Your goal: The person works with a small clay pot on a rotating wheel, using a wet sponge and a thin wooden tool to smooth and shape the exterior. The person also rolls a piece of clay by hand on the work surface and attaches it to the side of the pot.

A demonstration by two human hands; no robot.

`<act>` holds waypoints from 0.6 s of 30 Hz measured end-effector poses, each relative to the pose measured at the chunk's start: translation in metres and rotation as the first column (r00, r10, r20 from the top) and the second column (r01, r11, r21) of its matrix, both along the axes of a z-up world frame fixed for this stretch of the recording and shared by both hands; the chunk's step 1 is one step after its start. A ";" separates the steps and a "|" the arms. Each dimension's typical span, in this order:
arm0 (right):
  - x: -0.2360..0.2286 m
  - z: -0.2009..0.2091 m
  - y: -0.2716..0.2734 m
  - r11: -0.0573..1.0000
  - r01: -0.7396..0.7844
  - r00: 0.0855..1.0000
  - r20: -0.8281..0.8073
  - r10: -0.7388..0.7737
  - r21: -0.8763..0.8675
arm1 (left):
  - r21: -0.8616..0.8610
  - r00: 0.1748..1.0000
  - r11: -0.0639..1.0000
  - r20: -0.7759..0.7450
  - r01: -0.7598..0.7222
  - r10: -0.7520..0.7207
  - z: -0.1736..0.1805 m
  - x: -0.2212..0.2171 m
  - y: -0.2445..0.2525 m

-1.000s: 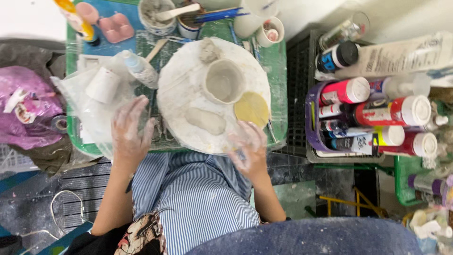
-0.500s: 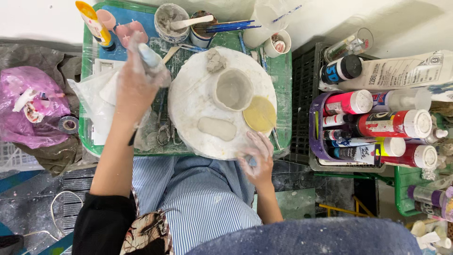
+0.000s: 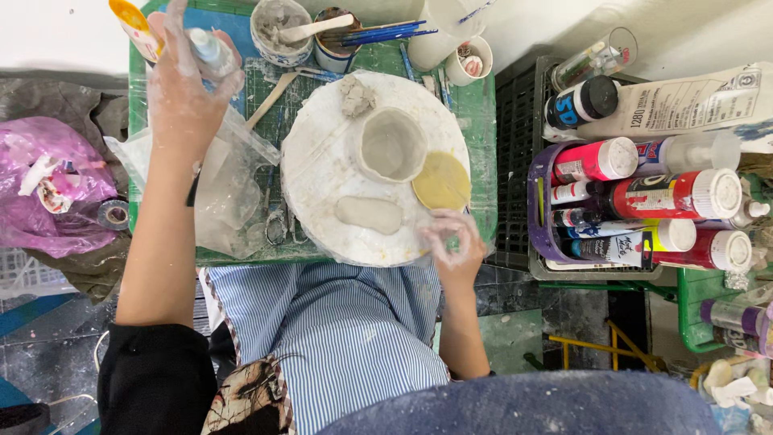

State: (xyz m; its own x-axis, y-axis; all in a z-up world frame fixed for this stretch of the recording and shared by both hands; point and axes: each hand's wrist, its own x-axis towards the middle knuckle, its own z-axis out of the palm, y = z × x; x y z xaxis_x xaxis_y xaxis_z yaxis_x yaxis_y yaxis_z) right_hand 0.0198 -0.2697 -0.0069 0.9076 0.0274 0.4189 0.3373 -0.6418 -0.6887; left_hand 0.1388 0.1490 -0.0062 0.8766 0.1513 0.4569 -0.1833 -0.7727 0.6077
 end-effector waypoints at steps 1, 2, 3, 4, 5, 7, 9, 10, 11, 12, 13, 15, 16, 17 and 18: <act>0.004 0.003 -0.002 1.000 -0.001 1.000 0.019 0.000 0.021 | -0.055 0.999 0.998 -0.051 0.008 -0.011 -0.003 -0.001 0.000; 0.008 0.006 -0.005 0.999 -0.002 0.999 0.038 0.000 0.043 | -0.045 0.999 0.999 -0.035 0.016 -0.018 -0.006 0.000 0.001; 0.011 0.008 -0.005 0.998 -0.006 0.998 0.057 0.002 0.064 | -0.035 1.000 0.999 -0.019 0.023 -0.023 -0.009 0.002 0.002; 0.013 0.010 -0.005 0.996 -0.015 0.998 0.055 0.010 0.087 | -0.025 1.000 0.999 -0.003 0.029 -0.029 -0.011 0.003 0.003; 0.015 0.012 -0.006 0.994 -0.024 0.998 0.055 0.018 0.111 | -0.037 0.999 0.999 -0.012 0.032 -0.032 -0.014 0.004 0.005; 0.019 0.015 -0.004 0.993 -0.040 0.998 0.058 0.034 0.114 | -0.062 0.999 0.997 -0.031 0.037 -0.039 -0.018 0.005 0.010; 0.023 0.019 0.001 0.996 -0.054 0.997 0.064 0.049 0.074 | -0.053 0.999 0.998 -0.006 0.032 -0.032 -0.025 0.006 0.014; 0.033 0.024 0.003 0.990 -0.093 0.995 0.041 0.089 0.108 | -0.049 1.000 0.998 0.007 0.029 -0.029 -0.029 0.006 0.016; 0.051 0.032 0.004 0.981 -0.133 0.991 0.021 0.131 0.142 | -0.013 1.000 1.000 0.016 0.008 -0.008 -0.032 0.007 0.018; 0.068 0.040 0.010 0.969 -0.171 0.985 0.001 0.174 0.176 | 0.022 1.000 1.000 0.025 -0.014 0.013 -0.033 0.008 0.019; 0.081 0.053 0.013 0.964 -0.214 0.974 -0.047 0.224 0.158 | 0.056 0.999 0.998 0.030 -0.031 0.029 -0.034 0.007 0.019; 0.124 0.080 0.022 0.937 -0.347 0.932 -0.102 0.349 0.040 | 0.055 0.995 0.996 0.063 -0.075 0.072 -0.031 -0.003 0.019; 0.150 0.089 0.033 0.900 -0.432 0.899 -0.117 0.423 -0.063 | 0.053 0.992 0.994 0.081 -0.099 0.095 -0.028 -0.008 0.016; 0.176 0.092 0.049 0.819 -0.527 0.847 -0.062 0.528 -0.225 | 0.155 0.982 0.974 0.117 -0.164 0.146 -0.025 -0.014 0.012; 0.200 0.092 0.065 0.709 -0.590 0.776 -0.028 0.630 -0.386 | 0.252 0.968 0.940 0.158 -0.229 0.194 -0.022 -0.018 0.006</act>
State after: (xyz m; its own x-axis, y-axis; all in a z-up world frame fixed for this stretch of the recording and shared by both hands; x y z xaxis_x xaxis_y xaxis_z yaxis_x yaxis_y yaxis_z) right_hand 0.2194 -0.2051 0.0853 0.5946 0.7235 0.3506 0.7942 -0.4606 -0.3965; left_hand 0.1208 0.1554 -0.0282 0.7684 0.1837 0.6131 -0.0611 -0.9325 0.3560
